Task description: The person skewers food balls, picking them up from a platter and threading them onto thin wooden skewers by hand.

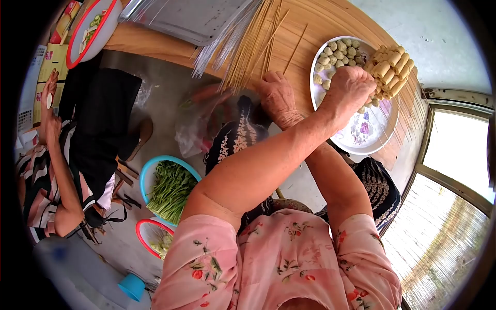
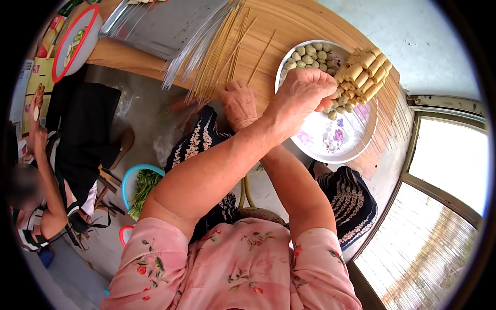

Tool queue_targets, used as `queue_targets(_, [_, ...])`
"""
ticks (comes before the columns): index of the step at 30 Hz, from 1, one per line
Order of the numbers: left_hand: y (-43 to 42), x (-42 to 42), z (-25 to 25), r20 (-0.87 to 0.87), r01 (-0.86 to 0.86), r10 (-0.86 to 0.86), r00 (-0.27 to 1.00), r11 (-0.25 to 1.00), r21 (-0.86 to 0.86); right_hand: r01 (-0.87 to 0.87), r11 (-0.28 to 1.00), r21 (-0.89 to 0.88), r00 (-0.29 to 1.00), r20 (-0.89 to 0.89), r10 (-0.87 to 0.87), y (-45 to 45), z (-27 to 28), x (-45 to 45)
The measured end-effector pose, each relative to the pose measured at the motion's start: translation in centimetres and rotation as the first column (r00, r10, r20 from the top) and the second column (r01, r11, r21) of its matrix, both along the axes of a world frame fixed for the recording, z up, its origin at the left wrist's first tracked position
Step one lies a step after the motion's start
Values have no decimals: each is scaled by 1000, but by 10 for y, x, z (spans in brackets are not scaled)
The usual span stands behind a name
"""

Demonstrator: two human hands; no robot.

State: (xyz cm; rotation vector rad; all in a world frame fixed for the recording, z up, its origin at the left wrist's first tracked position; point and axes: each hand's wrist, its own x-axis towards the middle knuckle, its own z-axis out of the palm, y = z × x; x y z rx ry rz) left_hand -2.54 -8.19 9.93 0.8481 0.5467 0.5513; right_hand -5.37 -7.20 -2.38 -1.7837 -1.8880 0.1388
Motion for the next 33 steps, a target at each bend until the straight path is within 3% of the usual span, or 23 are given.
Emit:
queue_targets(13, [11,-10,5,9,-15,15,1000,999,-34,-23,997,78,995,94,15,12,-7,-27])
queue_targets(16, [16,-14,4,10,-13,13,1000,1000,-10,-42,997,60,995,89,36,8,-4,-25])
queue_targets(19, [17,-13,4,-4,-13,13,1000,1000,11,-80,986,149,997,12,79,2,-5,-19])
queue_targets(25, [14,-10,1,9,-16,16,1000,1000,22,44,985,168,993,99,-61,6,-11,-21])
queue_targets(28, [15,-11,2,-5,-8,8,1000,1000,13,36,993,116,992,112,-49,8,-13,-23])
queue_targets(33, [16,-11,2,-7,-15,15,1000,1000,-10,33,983,183,995,82,-49,6,-20,-21])
